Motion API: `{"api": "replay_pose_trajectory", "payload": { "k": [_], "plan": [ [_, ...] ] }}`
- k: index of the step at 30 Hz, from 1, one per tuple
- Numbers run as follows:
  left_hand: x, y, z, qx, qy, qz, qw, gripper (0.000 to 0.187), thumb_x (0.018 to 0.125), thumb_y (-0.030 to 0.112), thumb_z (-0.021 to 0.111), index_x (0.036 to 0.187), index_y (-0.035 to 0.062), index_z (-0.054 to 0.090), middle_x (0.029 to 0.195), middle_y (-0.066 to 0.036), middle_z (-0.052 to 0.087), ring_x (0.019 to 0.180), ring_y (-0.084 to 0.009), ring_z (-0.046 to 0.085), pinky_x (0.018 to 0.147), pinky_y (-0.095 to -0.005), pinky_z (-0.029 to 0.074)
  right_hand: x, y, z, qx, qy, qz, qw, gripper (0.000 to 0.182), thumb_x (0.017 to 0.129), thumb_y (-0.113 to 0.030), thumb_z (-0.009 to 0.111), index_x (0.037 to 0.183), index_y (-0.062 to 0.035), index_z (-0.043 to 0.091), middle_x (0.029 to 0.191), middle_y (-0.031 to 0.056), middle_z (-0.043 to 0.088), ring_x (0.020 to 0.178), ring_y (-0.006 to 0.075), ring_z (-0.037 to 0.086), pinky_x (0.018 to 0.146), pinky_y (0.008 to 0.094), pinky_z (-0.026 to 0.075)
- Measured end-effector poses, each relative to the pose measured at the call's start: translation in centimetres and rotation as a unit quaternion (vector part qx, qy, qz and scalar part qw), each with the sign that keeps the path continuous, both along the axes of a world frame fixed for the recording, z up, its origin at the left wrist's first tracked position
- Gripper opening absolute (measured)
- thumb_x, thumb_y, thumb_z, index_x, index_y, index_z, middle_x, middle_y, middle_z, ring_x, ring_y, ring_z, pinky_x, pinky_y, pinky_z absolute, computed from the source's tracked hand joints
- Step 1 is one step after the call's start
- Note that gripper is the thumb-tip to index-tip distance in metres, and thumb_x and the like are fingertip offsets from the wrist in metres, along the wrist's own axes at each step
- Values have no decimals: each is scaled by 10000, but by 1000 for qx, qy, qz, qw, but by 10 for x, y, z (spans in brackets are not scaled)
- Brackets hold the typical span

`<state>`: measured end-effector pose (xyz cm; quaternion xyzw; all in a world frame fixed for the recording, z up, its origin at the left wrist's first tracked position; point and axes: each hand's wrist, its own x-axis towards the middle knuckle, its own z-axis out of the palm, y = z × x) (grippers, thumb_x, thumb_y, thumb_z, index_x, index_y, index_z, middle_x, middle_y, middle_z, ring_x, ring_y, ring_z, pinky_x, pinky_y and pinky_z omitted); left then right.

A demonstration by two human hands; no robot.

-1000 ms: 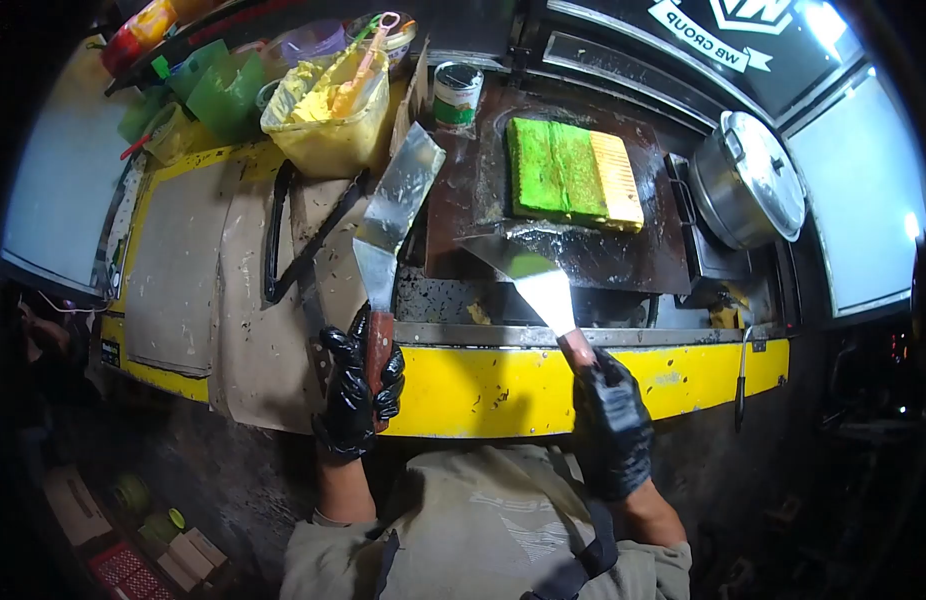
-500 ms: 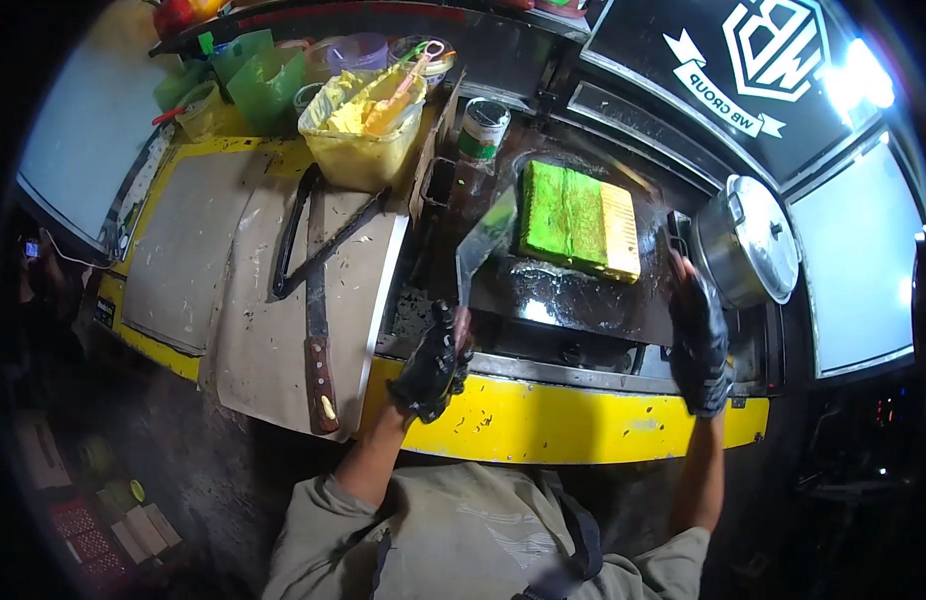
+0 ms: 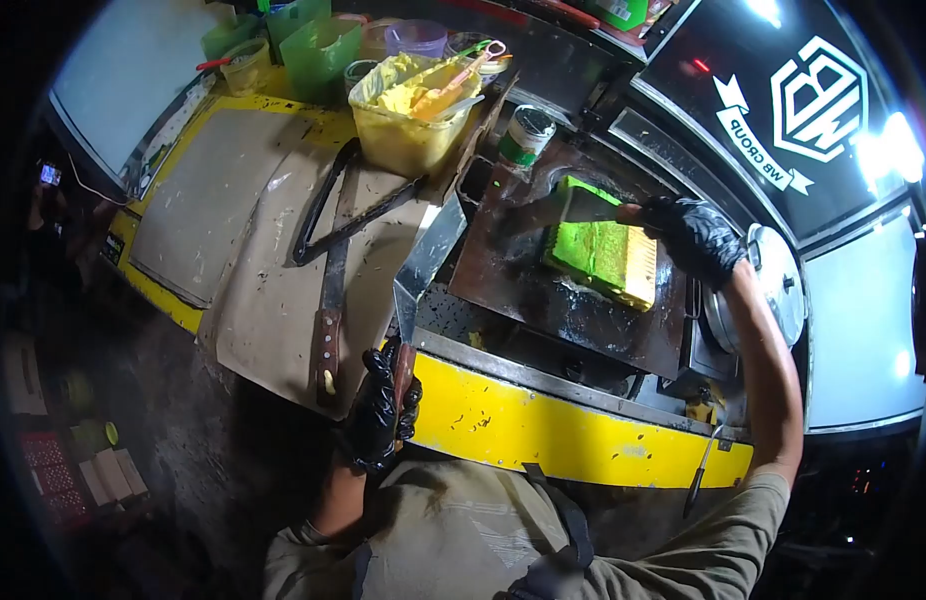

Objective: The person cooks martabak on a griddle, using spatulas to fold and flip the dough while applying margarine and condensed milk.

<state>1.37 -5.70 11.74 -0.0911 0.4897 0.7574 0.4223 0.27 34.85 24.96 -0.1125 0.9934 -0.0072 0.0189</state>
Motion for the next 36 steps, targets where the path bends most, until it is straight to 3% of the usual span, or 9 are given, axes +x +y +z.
{"api": "replay_pose_trajectory", "payload": {
  "k": [4, 6, 9, 10, 12, 19, 25, 31, 36],
  "plan": [
    [2, -7, -10, 33, 18, -38, 999, 718, 869, 661, 216, 1375, 158, 292, 646, 58, 374, 447, -33, 250, 402, -160, 239, 2, 2, 30, 30, -6, 42, 999, 378, 734, 30, 573, 1073, -121, 649, 986, 102, 648, 821, 259, 640, 712, 330, 515],
    [1, -7, -11, 79, -5, 0, 997, 565, 894, 590, 305, 1296, 203, 392, 620, 75, 416, 416, -23, 329, 360, -164, 278, -5, 12, 27, 38, 12, 81, 996, 370, 732, 28, 572, 1060, -120, 653, 951, 111, 653, 803, 263, 638, 698, 331, 513],
    [-1, -3, -1, 72, -25, -2, 997, 557, 896, 584, 307, 1297, 206, 390, 621, 74, 424, 421, -21, 344, 362, -158, 283, -11, 2, 22, -29, 7, 16, 999, 371, 730, 30, 570, 1060, -118, 652, 921, 117, 655, 785, 270, 633, 682, 329, 509],
    [-1, -2, -2, 72, -25, -5, 997, 557, 896, 584, 307, 1297, 206, 390, 621, 74, 424, 421, -21, 344, 362, -158, 283, -14, 9, 10, 3, 53, 84, 995, 381, 724, 43, 568, 1061, -113, 652, 910, 125, 654, 779, 263, 635, 680, 332, 509],
    [-2, 1, -4, 14, 3, -25, 1000, 730, 854, 678, 213, 1349, 153, 328, 631, 60, 338, 443, -30, 257, 383, -170, 233, -12, -3, 13, -17, 26, 37, 999, 384, 726, 52, 562, 1061, -112, 652, 910, 127, 655, 783, 264, 636, 689, 336, 512],
    [-2, -2, -16, 42, 7, -30, 999, 703, 844, 686, 213, 1279, 164, 391, 604, 64, 359, 408, -29, 275, 365, -179, 239, 3, -1, 34, 2, -23, 19, 1000, 371, 741, 68, 541, 1044, -113, 655, 950, 127, 656, 845, 275, 638, 740, 338, 514],
    [-5, 6, -6, 32, 14, -41, 999, 716, 841, 684, 238, 1336, 175, 335, 595, 61, 361, 402, -27, 287, 361, -168, 250, -17, 8, 2, -38, 48, -44, 997, 424, 731, 51, 516, 1097, -128, 633, 984, 125, 648, 862, 295, 625, 728, 344, 495],
    [-4, 7, -4, 20, 16, -37, 999, 742, 847, 674, 257, 1396, 174, 257, 625, 56, 373, 422, -25, 285, 368, -163, 251, -22, 10, 20, 14, 3, -49, 999, 257, 771, -67, 598, 1011, -122, 672, 984, 76, 662, 868, 248, 640, 747, 315, 516],
    [-4, 9, 0, 46, -41, -39, 997, 698, 880, 633, 267, 1386, 152, 278, 642, 62, 388, 438, -25, 285, 381, -167, 246, -31, 28, 27, 7, 51, 44, 998, 311, 733, -39, 620, 1023, -140, 671, 958, 93, 664, 848, 260, 638, 730, 330, 515]
  ]
}}
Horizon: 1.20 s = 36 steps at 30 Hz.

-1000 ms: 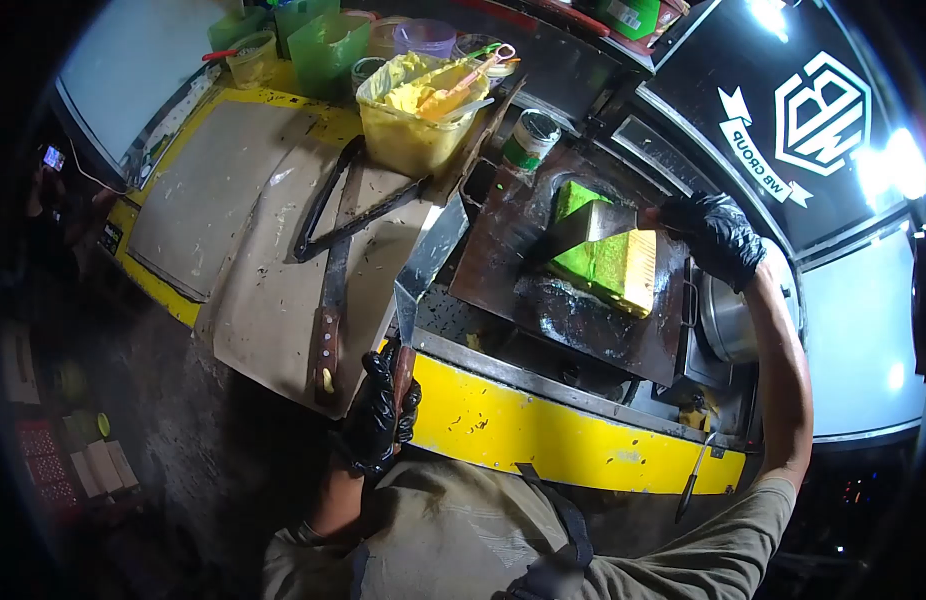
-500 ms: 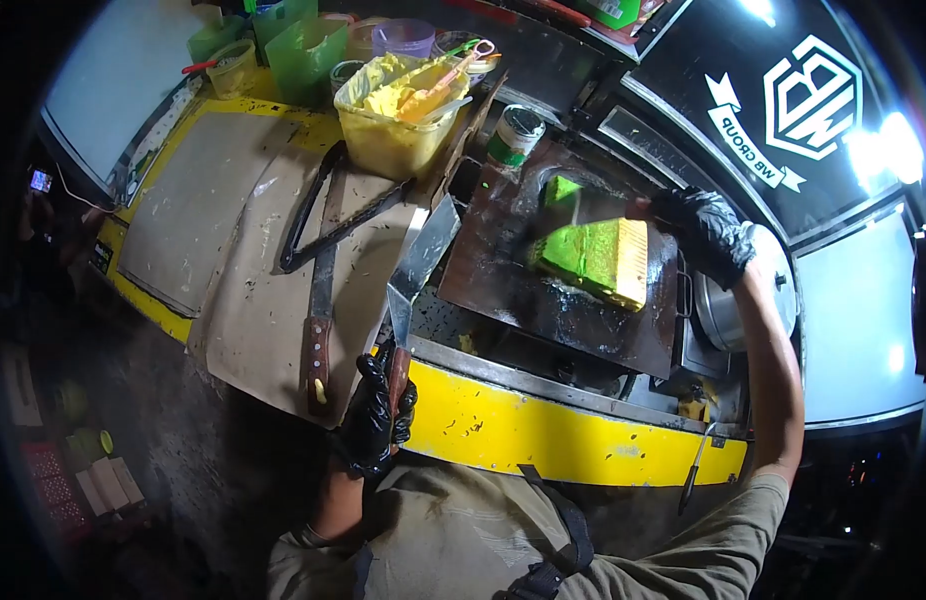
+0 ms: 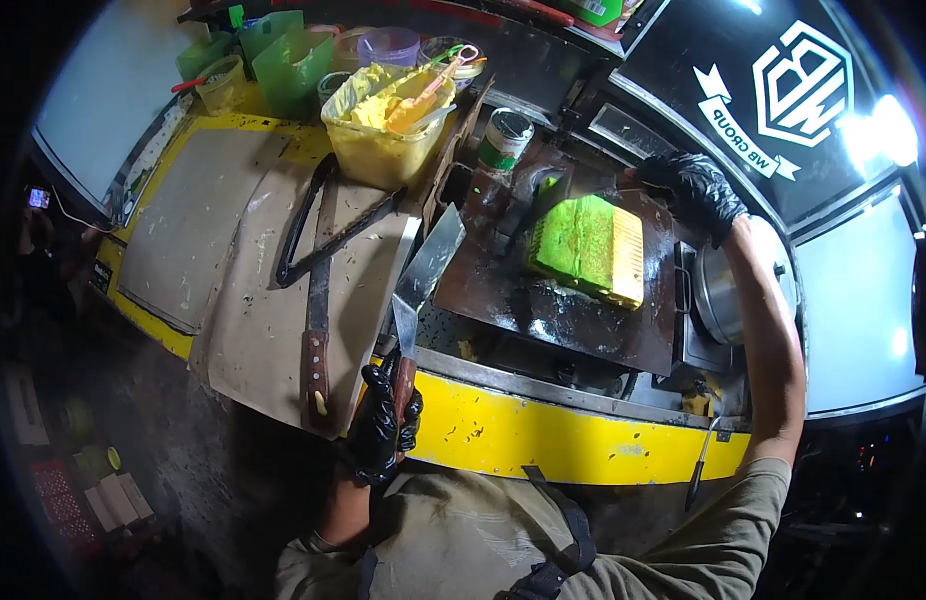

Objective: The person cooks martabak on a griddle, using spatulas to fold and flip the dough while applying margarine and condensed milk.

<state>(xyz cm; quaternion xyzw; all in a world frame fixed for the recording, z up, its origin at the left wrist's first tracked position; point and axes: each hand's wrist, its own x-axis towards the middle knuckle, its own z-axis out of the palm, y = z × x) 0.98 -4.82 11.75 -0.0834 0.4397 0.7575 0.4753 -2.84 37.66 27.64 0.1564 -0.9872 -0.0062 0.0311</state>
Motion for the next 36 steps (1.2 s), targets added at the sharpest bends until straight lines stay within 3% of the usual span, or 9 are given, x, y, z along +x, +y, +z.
{"api": "replay_pose_trajectory", "payload": {
  "k": [5, 9, 13, 17, 19, 23, 27, 28, 36],
  "plan": [
    [-1, -1, -17, 22, 1, -11, 1000, 657, 903, 601, 260, 1376, 147, 299, 672, 70, 413, 464, -23, 291, 402, -167, 244, -10, 4, -23, 1, 19, -56, 998, 375, 733, -32, 623, 1076, -181, 652, 948, 105, 660, 817, 286, 624, 713, 352, 505],
    [0, 2, -22, -4, -20, 30, 999, 630, 909, 590, 256, 1343, 140, 339, 685, 70, 423, 475, -25, 294, 412, -165, 244, -7, 1, -13, 30, 6, -50, 998, 330, 757, -62, 621, 1060, -185, 661, 936, 87, 667, 818, 261, 634, 706, 345, 507],
    [-2, 0, -19, 7, 4, -5, 1000, 636, 894, 611, 267, 1315, 145, 365, 658, 68, 421, 453, -28, 294, 398, -168, 255, -7, 23, -10, 22, 6, -3, 1000, 255, 777, -109, 618, 1018, -168, 677, 919, 100, 667, 801, 263, 639, 698, 347, 505],
    [-4, 2, -17, 18, -3, -13, 1000, 648, 865, 644, 298, 1304, 174, 374, 609, 66, 407, 408, -31, 313, 369, -175, 280, -19, 42, -31, 11, 64, -95, 993, 282, 777, -102, 607, 1044, -175, 662, 904, 147, 646, 809, 310, 622, 694, 368, 493],
    [-4, 2, -17, 8, 7, -24, 1000, 649, 856, 653, 310, 1299, 184, 378, 597, 65, 403, 396, -32, 321, 361, -177, 286, -27, 43, -38, 73, 47, -115, 990, 300, 792, -98, 582, 1084, -136, 639, 934, 122, 652, 833, 300, 623, 724, 356, 498],
    [-4, 5, -17, -2, -4, -17, 1000, 639, 842, 659, 339, 1271, 190, 398, 591, 63, 404, 397, -35, 342, 363, -172, 295, -34, 66, -53, 85, 17, -101, 991, 348, 761, -117, 596, 1101, -181, 634, 933, 117, 647, 847, 290, 618, 719, 356, 498],
    [-4, 5, -17, 10, -25, -13, 1000, 618, 835, 660, 350, 1244, 201, 414, 586, 63, 404, 396, -34, 349, 363, -175, 308, -34, 64, -27, 131, -14, -95, 987, 314, 800, -154, 582, 1108, -191, 633, 965, 106, 646, 842, 280, 623, 746, 353, 497],
    [-3, 6, -17, 9, -26, -13, 1000, 618, 835, 660, 350, 1244, 201, 414, 586, 63, 404, 396, -34, 349, 363, -175, 308, -35, 55, -16, 146, -54, -142, 978, 293, 818, -166, 571, 1103, -185, 636, 979, 106, 645, 855, 285, 620, 764, 352, 492],
    [-8, 20, -8, -23, 14, -48, 999, 636, 856, 653, 316, 1318, 218, 362, 622, 68, 398, 424, -31, 327, 376, -178, 277, -41, 51, -37, 71, 26, -73, 994, 347, 763, -59, 588, 1087, -169, 643, 979, 109, 647, 862, 282, 621, 756, 344, 494]
  ]
}}
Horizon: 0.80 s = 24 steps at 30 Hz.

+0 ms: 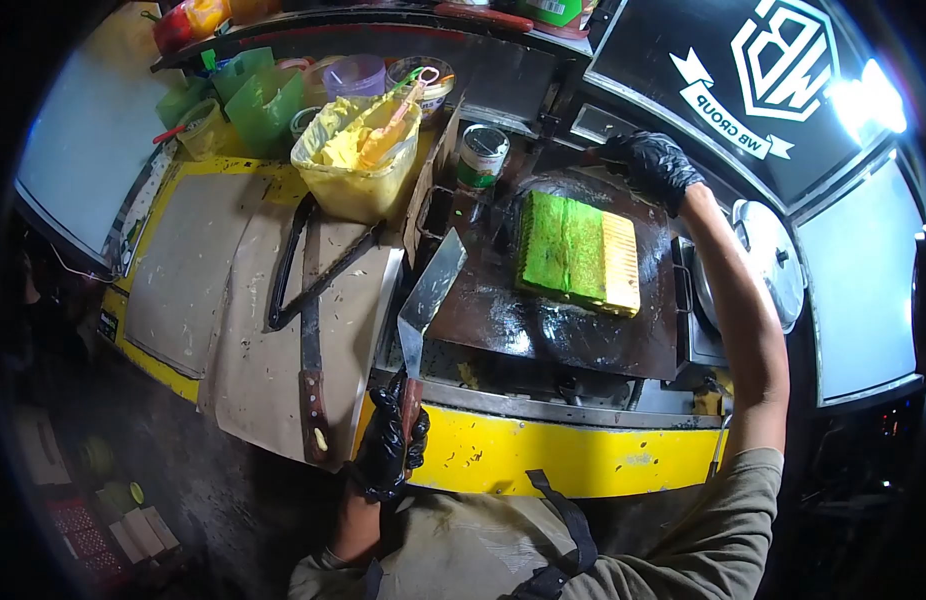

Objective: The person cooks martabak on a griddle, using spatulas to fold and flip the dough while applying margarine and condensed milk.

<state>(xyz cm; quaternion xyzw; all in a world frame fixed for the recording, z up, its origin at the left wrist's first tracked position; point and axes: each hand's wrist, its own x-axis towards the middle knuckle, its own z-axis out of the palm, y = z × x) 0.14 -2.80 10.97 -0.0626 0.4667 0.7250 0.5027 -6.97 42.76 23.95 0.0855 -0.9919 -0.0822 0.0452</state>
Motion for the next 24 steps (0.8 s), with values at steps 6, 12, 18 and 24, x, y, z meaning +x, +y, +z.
{"api": "replay_pose_trajectory", "payload": {
  "k": [6, 12, 18, 24],
  "plan": [
    [0, 0, -17, 14, -29, -11, 999, 547, 866, 644, 311, 1154, 206, 469, 624, 65, 398, 426, -36, 330, 388, -182, 284, 28, 8, 20, -51, -18, -70, 996, 349, 776, -124, 589, 1114, -201, 623, 974, 115, 648, 863, 295, 625, 742, 353, 503],
    [-2, 9, -8, -15, 7, -22, 1000, 497, 867, 646, 309, 954, 186, 478, 628, 54, 417, 435, -45, 362, 390, -191, 294, 35, 18, -13, 108, 29, -192, 975, 287, 802, -152, 541, 1074, -187, 626, 846, 123, 650, 802, 299, 636, 679, 387, 503],
    [0, 14, -13, -33, -1, -18, 999, 536, 856, 663, 290, 1006, 180, 467, 639, 46, 439, 438, -53, 380, 384, -196, 315, 55, -10, -35, 96, 13, -178, 979, 121, 761, -89, 513, 797, -53, 623, 690, 153, 626, 665, 301, 635, 536, 396, 493],
    [3, 15, -23, -32, -26, -10, 999, 519, 851, 660, 335, 932, 176, 502, 578, 44, 429, 399, -59, 373, 363, -184, 301, 61, -37, 3, 98, -24, -222, 970, 147, 733, -96, 539, 750, -61, 680, 746, 180, 644, 715, 306, 652, 580, 375, 516]
  ]
}}
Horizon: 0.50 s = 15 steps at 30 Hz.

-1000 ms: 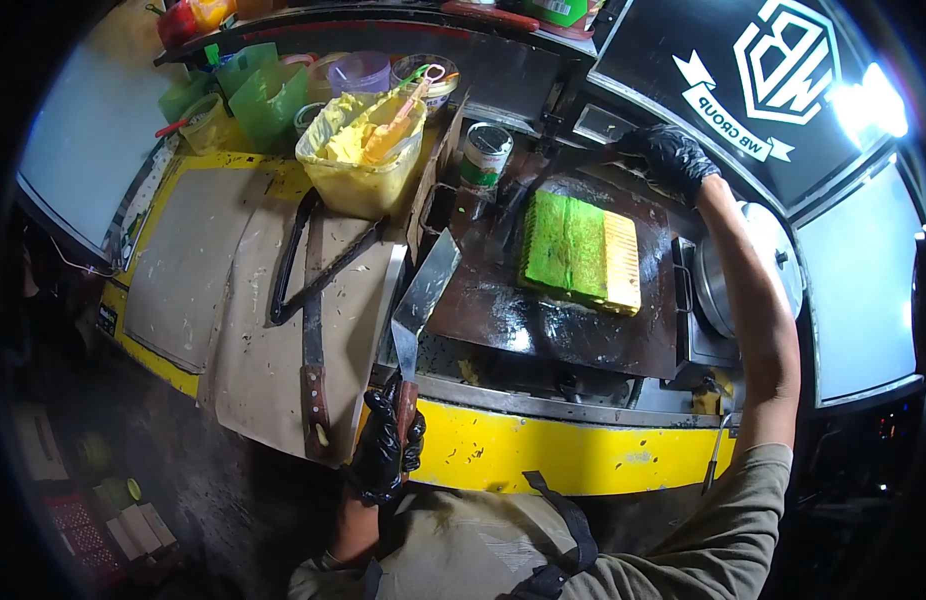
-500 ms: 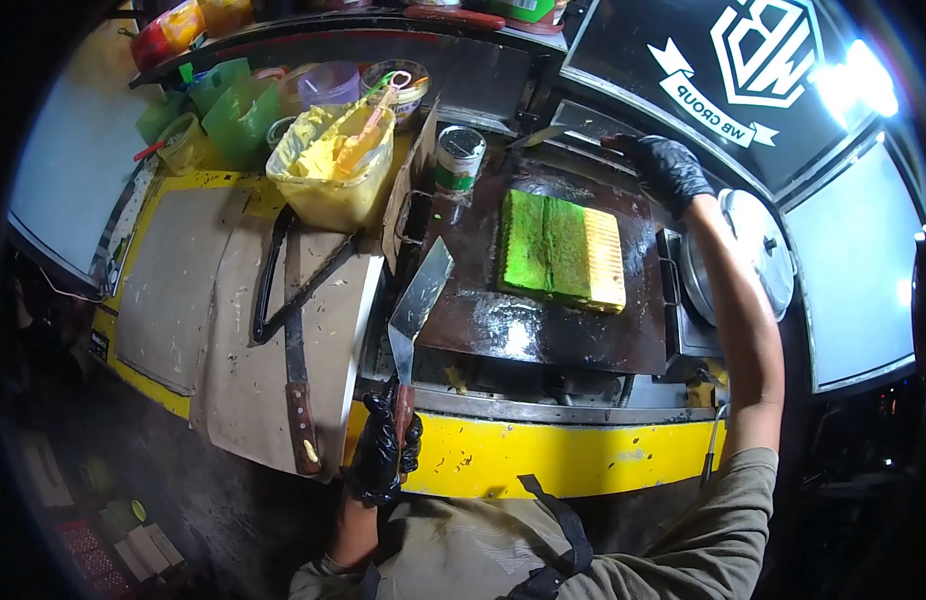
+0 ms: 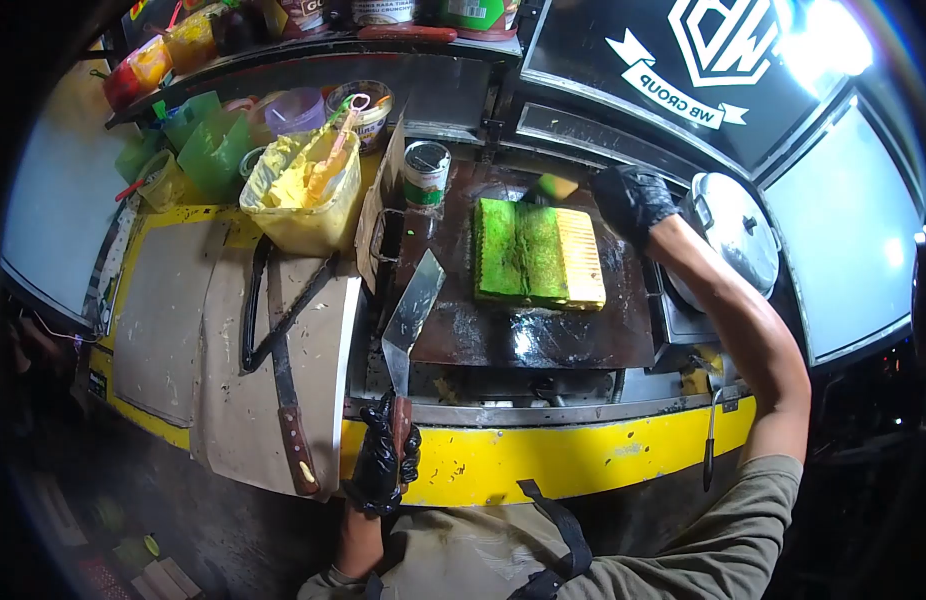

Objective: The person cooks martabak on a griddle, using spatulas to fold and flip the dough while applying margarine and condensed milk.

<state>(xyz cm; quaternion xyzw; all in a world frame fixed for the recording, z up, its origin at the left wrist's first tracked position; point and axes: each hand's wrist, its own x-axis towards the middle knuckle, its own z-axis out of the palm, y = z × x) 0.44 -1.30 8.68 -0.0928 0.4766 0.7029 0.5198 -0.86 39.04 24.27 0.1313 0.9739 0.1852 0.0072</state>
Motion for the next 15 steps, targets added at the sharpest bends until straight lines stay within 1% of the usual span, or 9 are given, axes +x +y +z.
{"api": "replay_pose_trajectory", "payload": {
  "k": [3, 4, 5, 7, 9, 11, 13, 14, 15],
  "plan": [
    [1, 1, 9, 2, 12, -6, 1000, 526, 840, 669, 349, 907, 168, 496, 579, 41, 432, 396, -59, 377, 359, -186, 303, -14, 29, -41, 40, 21, -8, 999, 143, 747, -89, 536, 745, -60, 676, 761, 167, 651, 731, 300, 657, 586, 371, 518],
    [1, 2, 15, 4, 14, -7, 1000, 526, 840, 669, 349, 907, 168, 496, 579, 41, 432, 396, -59, 377, 359, -186, 303, -17, 32, -47, 38, 8, -14, 999, 145, 754, -77, 530, 740, -54, 673, 771, 158, 655, 740, 295, 659, 596, 366, 520],
    [1, 3, 22, -2, 24, -5, 1000, 525, 837, 669, 357, 902, 167, 496, 575, 40, 430, 394, -60, 378, 358, -186, 304, -15, 16, -42, 40, 44, -13, 998, 126, 742, -61, 544, 736, -50, 669, 746, 152, 653, 733, 290, 659, 597, 362, 520],
    [0, 1, 24, -9, 34, -7, 999, 524, 834, 670, 364, 897, 167, 496, 570, 39, 429, 392, -60, 380, 356, -186, 306, -11, 21, -49, 51, -30, -11, 998, 122, 753, -73, 550, 730, -65, 670, 730, 137, 653, 706, 282, 657, 574, 358, 515],
    [-2, -5, 14, 28, 32, -33, 999, 526, 849, 657, 309, 1042, 192, 460, 642, 43, 453, 427, -62, 395, 377, -198, 338, 2, 0, -28, 26, -25, -4, 999, 129, 763, -88, 547, 731, -70, 671, 726, 132, 653, 697, 278, 656, 562, 357, 512],
    [0, -6, 8, 39, 27, -23, 999, 530, 849, 660, 306, 1006, 180, 469, 635, 41, 451, 423, -59, 392, 375, -196, 334, 8, -2, -19, 4, -25, 6, 1000, 136, 772, -104, 544, 731, -75, 671, 722, 128, 653, 688, 275, 655, 550, 357, 510],
    [2, -5, 2, 52, 23, -9, 998, 537, 850, 662, 303, 971, 169, 478, 627, 40, 449, 419, -57, 389, 374, -195, 331, 4, 13, -14, 59, -37, -6, 998, 170, 793, -128, 518, 743, -79, 672, 726, 130, 651, 684, 274, 654, 539, 358, 508],
    [2, -5, 1, 48, 11, -25, 998, 530, 845, 665, 323, 955, 170, 480, 606, 40, 440, 406, -59, 382, 369, -194, 321, 1, 12, -15, 61, -37, -4, 997, 170, 793, -128, 518, 743, -79, 672, 726, 130, 651, 684, 274, 654, 539, 358, 508],
    [1, -4, 0, 43, 0, -42, 998, 524, 841, 668, 343, 938, 172, 483, 584, 40, 431, 393, -60, 374, 365, -192, 311, -3, 11, -19, 50, -2, 6, 999, 156, 782, -116, 526, 742, -69, 669, 722, 135, 649, 683, 277, 655, 536, 358, 507]
  ]
}}
